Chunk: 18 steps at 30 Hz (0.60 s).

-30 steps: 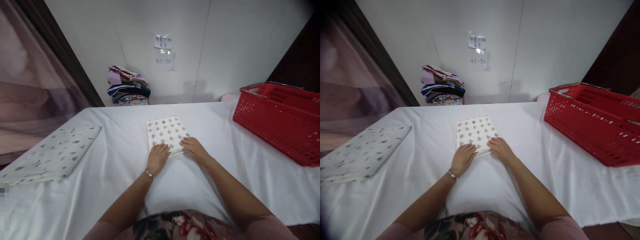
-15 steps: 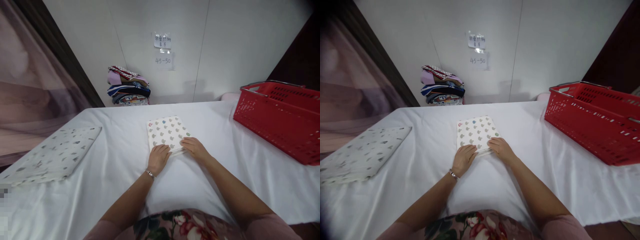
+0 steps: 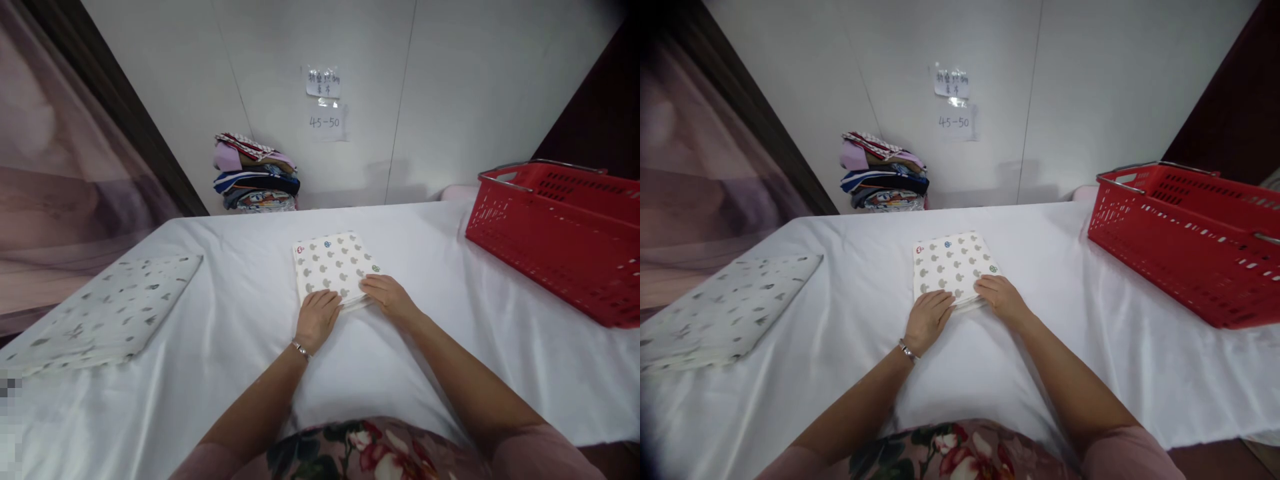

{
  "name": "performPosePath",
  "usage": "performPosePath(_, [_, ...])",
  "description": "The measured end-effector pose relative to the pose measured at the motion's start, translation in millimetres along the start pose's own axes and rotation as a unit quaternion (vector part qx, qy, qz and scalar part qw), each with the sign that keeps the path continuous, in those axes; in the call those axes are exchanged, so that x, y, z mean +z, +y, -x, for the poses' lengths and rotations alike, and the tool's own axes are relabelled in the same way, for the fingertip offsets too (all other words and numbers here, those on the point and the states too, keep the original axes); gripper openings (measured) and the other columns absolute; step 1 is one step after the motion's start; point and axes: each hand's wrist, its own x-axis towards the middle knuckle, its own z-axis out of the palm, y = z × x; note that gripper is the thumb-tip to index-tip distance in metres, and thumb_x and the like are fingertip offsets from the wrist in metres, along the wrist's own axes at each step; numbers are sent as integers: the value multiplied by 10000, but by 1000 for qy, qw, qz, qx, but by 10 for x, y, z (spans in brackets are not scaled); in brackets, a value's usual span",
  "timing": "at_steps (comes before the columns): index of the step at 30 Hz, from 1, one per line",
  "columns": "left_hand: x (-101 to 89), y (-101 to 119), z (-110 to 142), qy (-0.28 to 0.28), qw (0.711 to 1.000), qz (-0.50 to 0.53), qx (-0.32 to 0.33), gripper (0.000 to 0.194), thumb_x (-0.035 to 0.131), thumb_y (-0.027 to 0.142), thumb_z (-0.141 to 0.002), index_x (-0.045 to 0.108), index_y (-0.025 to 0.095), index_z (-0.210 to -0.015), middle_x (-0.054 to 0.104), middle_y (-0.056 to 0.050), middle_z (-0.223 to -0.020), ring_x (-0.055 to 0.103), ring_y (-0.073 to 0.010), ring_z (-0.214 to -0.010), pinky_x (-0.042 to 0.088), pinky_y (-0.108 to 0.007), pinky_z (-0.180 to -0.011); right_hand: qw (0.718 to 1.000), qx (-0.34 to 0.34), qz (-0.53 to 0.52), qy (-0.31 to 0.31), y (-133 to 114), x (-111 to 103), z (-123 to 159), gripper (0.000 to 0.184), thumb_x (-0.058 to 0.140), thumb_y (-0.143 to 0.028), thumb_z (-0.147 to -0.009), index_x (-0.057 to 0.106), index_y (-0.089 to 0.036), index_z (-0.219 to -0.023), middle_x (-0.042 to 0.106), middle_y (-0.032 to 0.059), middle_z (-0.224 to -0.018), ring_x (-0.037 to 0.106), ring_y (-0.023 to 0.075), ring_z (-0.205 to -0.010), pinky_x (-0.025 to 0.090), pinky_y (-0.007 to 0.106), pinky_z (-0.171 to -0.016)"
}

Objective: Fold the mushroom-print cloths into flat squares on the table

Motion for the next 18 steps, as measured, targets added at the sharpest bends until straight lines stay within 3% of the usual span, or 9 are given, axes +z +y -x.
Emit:
performPosePath(4, [-26,21,25,-15,1000,-16,21,272,403,245,-879,578,240,-1088,601,-36,-1125,496,-196,-1098,355,-401,-960,999,-3,12,-45,20,10,4,267,387,-198,-894,619,-246,-1019,600,34,-1136,468,202,-1143,407,397,-911])
performPosePath(10, [-122,-84,182,-21,998,-27,45,300,378,195,-883,556,230,-1122,562,-38,-1192,452,-186,-1158,362,-387,-971,999,15,-1,-52,2,-17,12,275,382,-212,-898,619,-270,-1025,599,18,-1142,477,198,-1134,412,402,-907])
performPosePath(18, [-375,-286,563,-9,999,4,-49,273,414,257,-870,583,238,-1084,587,-46,-1148,521,-197,-1056,433,-382,-894,998,28,-26,-45,7,-21,41,263,427,-234,-874,609,-295,-1055,601,13,-1134,501,215,-1107,424,426,-909])
